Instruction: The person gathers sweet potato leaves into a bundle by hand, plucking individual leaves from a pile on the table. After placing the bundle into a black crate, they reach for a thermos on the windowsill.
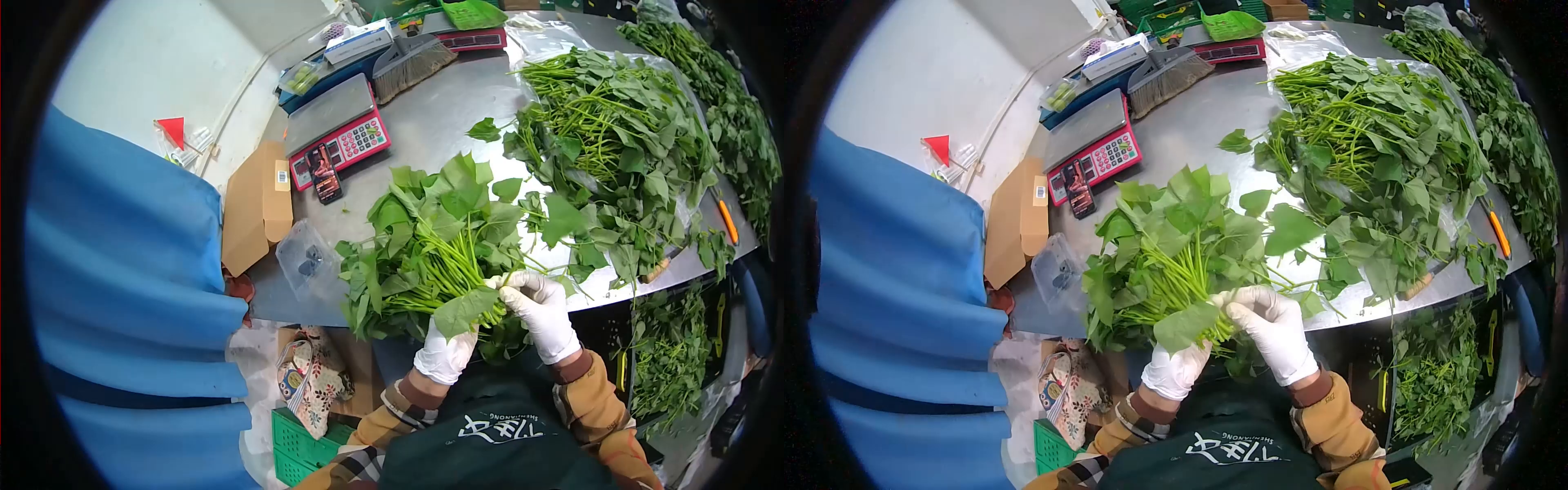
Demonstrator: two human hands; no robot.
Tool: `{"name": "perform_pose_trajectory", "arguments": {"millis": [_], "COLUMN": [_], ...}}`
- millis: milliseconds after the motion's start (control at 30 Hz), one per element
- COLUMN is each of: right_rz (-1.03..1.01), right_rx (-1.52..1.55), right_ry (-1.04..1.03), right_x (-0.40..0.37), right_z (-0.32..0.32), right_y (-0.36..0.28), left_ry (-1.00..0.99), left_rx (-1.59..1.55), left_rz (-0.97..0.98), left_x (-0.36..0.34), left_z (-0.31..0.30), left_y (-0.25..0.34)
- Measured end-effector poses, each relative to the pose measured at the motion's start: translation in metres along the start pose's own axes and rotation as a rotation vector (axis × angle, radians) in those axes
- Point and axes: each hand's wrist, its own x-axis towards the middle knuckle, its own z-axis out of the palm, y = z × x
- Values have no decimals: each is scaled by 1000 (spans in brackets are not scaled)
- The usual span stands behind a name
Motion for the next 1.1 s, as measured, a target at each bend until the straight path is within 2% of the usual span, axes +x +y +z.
{"name": "perform_pose_trajectory", "arguments": {"millis": [100,167,233,300,433,467,500,567,600,633,700,733,767,900,933,1033,1100], "right_rz": [-24,-40,-54,-91,-96,47,79,-108,-46,-60,-85,-322,-405,-239,-138,13,29], "right_rx": [-108,-176,-197,-270,-359,-392,-475,-1319,-1423,-1186,-713,-789,-705,-419,-224,-184,-121], "right_ry": [-11,-12,3,-67,-163,-149,-156,-127,-35,-38,-38,-81,-140,-353,-309,-304,-239], "right_x": [-1,-1,-3,-4,-15,-14,-10,0,2,3,4,7,11,18,14,13,13], "right_z": [2,4,7,9,11,5,-9,-44,-44,-38,-14,-8,-2,16,21,14,16], "right_y": [2,3,4,0,-15,-23,-21,-13,-13,-20,-34,-34,-29,-15,-16,-14,-10], "left_ry": [2,88,64,82,147,149,105,-24,-55,-85,4,61,116,134,146,278,315], "left_rx": [6,174,108,74,-177,-231,-185,-140,-95,-50,80,120,159,127,135,49,43], "left_rz": [51,86,74,110,223,254,273,272,281,291,319,301,281,165,129,86,86], "left_x": [3,7,8,13,33,38,40,37,35,32,27,27,27,23,24,22,23], "left_z": [6,9,25,28,-17,-40,-52,-55,-43,-29,-6,1,7,27,31,21,24], "left_y": [-3,-2,5,11,37,49,57,71,69,66,47,40,33,26,28,29,27]}}
